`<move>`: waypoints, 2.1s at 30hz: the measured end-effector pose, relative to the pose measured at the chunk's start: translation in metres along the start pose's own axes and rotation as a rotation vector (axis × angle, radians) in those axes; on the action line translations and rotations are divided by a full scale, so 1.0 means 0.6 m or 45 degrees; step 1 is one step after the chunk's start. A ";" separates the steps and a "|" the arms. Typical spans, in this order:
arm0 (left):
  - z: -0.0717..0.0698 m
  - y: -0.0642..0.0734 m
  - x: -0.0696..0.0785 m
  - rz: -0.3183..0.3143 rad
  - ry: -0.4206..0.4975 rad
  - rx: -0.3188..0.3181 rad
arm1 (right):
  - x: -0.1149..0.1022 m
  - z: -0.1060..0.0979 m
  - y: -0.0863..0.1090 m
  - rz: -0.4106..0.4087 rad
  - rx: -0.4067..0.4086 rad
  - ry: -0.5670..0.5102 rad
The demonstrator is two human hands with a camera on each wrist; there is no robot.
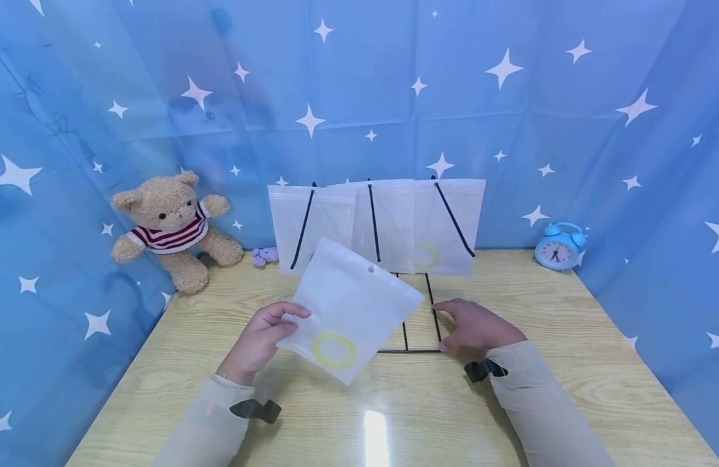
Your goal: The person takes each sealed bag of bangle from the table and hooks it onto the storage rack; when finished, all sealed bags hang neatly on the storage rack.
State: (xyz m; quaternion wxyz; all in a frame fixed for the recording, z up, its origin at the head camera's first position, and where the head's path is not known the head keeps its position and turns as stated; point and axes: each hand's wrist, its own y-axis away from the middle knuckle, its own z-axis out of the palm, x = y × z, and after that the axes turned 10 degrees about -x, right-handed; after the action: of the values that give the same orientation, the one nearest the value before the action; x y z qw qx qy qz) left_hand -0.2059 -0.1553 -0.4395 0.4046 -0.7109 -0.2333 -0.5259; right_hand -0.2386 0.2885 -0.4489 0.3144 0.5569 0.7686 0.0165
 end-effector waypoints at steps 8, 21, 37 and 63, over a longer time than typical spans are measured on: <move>0.009 -0.002 0.012 -0.001 0.026 -0.029 | 0.001 0.000 -0.001 -0.005 0.004 -0.014; 0.014 -0.002 0.017 0.052 0.034 -0.092 | 0.003 0.001 -0.004 -0.007 -0.001 -0.008; 0.021 -0.003 0.021 0.017 -0.015 -0.068 | 0.004 0.001 -0.004 -0.016 -0.007 0.010; 0.021 -0.005 0.011 -0.018 -0.030 -0.059 | 0.001 0.000 -0.001 -0.021 -0.013 0.004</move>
State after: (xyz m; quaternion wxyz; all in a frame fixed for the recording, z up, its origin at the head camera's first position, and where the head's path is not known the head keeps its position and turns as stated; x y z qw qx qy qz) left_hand -0.1989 -0.1436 -0.4340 0.3815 -0.7245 -0.2309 -0.5256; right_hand -0.2393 0.2888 -0.4498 0.3161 0.5489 0.7736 0.0189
